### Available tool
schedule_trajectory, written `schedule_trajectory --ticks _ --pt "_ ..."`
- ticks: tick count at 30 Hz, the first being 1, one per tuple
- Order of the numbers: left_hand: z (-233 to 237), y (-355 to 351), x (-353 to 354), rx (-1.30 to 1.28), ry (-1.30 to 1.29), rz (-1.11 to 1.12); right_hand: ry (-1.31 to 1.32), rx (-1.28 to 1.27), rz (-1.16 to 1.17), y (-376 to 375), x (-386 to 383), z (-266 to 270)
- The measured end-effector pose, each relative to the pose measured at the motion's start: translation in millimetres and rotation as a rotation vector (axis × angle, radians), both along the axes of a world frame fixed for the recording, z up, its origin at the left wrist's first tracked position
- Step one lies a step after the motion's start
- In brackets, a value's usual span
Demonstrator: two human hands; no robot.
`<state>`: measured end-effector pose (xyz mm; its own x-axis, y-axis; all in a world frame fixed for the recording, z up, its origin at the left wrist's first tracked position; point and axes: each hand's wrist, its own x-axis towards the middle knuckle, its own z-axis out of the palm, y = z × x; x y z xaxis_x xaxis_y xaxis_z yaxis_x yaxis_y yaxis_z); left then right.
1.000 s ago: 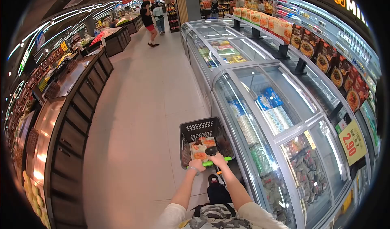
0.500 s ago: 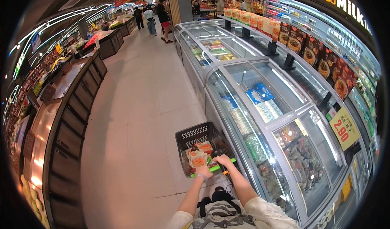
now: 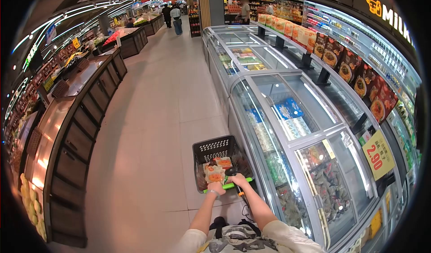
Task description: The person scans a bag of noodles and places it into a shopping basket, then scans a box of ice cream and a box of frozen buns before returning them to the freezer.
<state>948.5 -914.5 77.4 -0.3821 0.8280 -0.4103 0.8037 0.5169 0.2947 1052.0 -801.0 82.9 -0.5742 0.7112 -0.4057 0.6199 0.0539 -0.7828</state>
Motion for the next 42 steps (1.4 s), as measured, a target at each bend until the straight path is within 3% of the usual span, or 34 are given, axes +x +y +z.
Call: schedule_trajectory --ticks 11,14,17,21,25,26,29,32,33,36,42 --pt "9 -24 31 -0.058 0.036 0.004 -0.027 -0.068 0.119 -17 24 -18" --pt "10 -29 38 -0.054 0.028 0.001 -0.045 0.034 0.184 -15 23 -52" --pt "6 -30 39 -0.076 0.042 0.006 -0.054 -0.069 0.137 -27 35 -9" --pt "-14 -33 38 -0.098 0.07 0.001 -0.078 -0.1 0.12 -29 37 -6" --pt "5 -25 38 -0.151 0.074 -0.063 0.216 -0.031 0.132 -34 41 -2" --pt "9 -16 38 -0.295 0.02 -0.111 0.184 -0.079 0.101 -34 39 -11" --pt "-7 -3 60 -0.153 0.051 -0.062 0.128 -0.145 0.084 -32 36 -29" --pt "-14 1 63 -0.262 0.034 -0.047 0.143 -0.145 0.032 -38 47 -10" --pt "-12 4 61 -0.225 0.015 -0.063 0.036 -0.146 0.072 -39 49 6" --pt "-8 -1 56 -0.135 -0.011 -0.079 -0.039 -0.018 0.061 -36 36 -12" --pt "10 0 65 -0.169 0.035 -0.066 -0.154 -0.17 0.001 -29 26 -30"
